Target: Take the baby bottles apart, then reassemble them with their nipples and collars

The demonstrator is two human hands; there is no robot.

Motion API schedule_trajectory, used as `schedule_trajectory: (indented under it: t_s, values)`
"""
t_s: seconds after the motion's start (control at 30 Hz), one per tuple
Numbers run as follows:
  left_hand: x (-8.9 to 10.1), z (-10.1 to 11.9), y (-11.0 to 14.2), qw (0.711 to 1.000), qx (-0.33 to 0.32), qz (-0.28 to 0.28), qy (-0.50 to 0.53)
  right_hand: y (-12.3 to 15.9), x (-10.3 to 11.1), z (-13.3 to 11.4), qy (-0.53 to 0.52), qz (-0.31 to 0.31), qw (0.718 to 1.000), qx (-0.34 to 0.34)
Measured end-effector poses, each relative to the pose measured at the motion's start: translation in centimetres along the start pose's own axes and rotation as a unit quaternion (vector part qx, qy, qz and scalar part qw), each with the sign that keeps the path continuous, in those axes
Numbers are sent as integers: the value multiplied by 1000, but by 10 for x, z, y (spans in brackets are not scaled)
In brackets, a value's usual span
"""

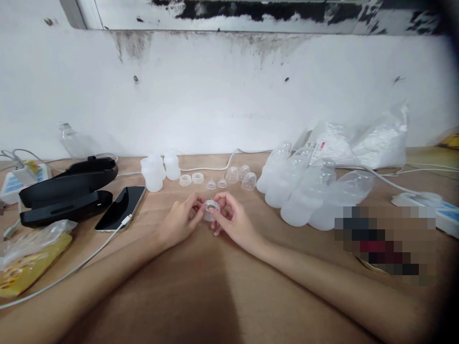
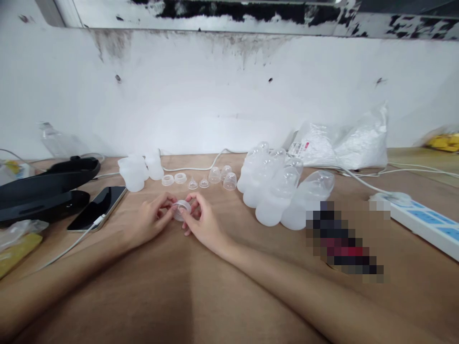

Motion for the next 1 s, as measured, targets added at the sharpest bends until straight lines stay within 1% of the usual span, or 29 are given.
schedule_trajectory:
  t_s: [0.1,0.2,0.37,0.53,0.63,0.73,0.83,0.9,1.0]
  values:
    - [-1,2,0,1000,-2,3,10,6,-2,-4,91,24,995,40]
    - [1,5,2,999,-13,-6,31,8,-2,-5,132,43,988,62]
    - [2,9,4,999,-22,-11,47,7,2,-4,140,58,986,65]
    - [-2,11,4,999,-6,15,27,7,1,-3,139,54,986,69]
    - [-4,12,2,999,5,22,23,6,0,-3,132,47,989,51]
    - [-5,10,1,999,20,29,-3,6,0,-3,99,37,994,19]
    - [-6,4,3,997,39,40,-62,5,2,-4,14,10,1000,-5]
    - [-7,2,6,993,44,45,-96,4,3,-4,-62,-28,997,-45]
    - [-7,5,10,991,36,27,-125,2,6,-2,-137,-97,979,-116]
Point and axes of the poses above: each hand's wrist, its own y-axis away from the middle knuckle, its own x-axis out of the back of the hand, z = x × y, the point moved 1 cm from there along -y, towards the middle knuckle, and after that the axes turned 11 degrees about -x, right-handed, at the moved point
